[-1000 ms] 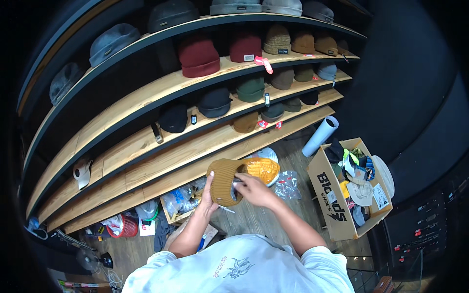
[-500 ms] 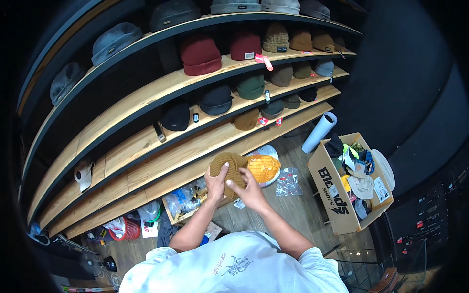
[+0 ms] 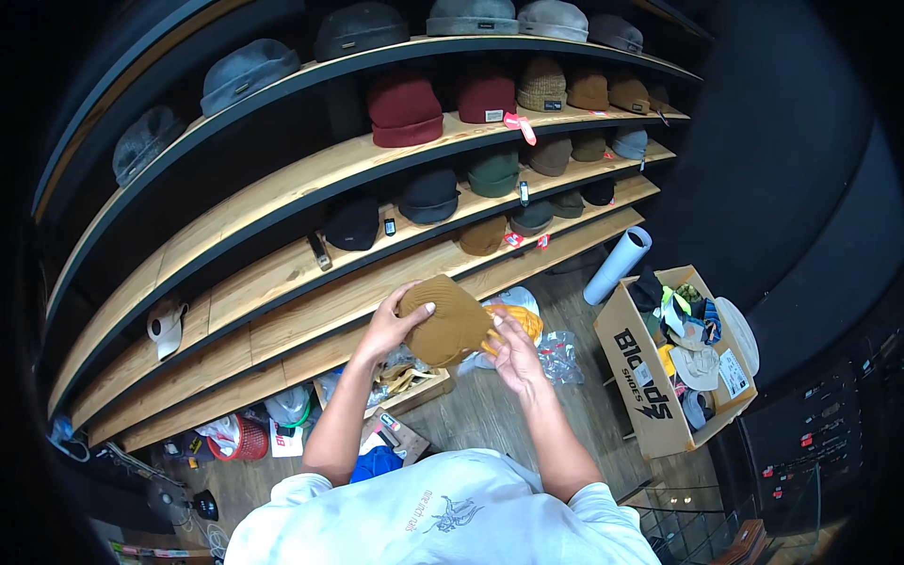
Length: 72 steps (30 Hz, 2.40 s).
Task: The recorder cleans hats with a brush, removes them from a box, and places them onto shelves.
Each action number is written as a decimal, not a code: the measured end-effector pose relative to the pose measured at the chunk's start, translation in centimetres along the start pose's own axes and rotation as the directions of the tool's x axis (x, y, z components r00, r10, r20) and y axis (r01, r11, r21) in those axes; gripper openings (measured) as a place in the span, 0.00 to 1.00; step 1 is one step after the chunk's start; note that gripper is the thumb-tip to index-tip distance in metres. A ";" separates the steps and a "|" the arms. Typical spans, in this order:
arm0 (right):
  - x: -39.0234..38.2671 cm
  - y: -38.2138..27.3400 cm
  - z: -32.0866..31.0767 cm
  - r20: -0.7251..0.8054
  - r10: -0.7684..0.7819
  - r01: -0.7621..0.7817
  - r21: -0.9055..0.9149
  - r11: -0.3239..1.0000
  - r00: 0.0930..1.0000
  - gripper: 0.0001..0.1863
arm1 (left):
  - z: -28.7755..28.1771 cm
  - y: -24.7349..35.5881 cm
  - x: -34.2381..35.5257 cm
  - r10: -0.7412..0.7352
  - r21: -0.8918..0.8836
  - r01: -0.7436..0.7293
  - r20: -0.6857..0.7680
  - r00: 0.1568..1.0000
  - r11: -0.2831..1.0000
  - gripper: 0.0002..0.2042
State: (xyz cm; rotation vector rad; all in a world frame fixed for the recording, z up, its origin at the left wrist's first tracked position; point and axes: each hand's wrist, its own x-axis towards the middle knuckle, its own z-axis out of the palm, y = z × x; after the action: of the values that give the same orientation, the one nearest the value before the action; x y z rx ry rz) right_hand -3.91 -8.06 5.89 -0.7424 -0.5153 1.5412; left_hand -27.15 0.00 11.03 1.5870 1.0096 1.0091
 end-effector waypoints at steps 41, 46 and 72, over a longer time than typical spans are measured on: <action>6.7 -4.0 -0.5 0.455 -0.037 0.091 -0.098 0.991 0.890 0.36 | 4.0 0.8 -2.7 -0.192 -0.791 0.277 0.204 0.960 0.545 0.24; 7.5 -3.2 -1.0 0.445 -0.022 0.083 -0.119 0.989 0.895 0.33 | 2.9 -0.3 -2.3 -0.144 -0.805 0.129 0.055 0.988 0.580 0.21; 5.1 -2.4 0.0 0.200 0.060 0.081 -0.627 0.775 0.978 0.37 | 2.7 -6.4 -2.2 -0.274 -0.897 0.320 0.239 0.932 0.306 0.20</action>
State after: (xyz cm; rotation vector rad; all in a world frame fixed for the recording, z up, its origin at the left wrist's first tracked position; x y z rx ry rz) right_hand -2.28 -2.74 6.78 -1.0879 -1.2403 1.4396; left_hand -26.22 -1.59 3.98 0.3985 0.4504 0.9821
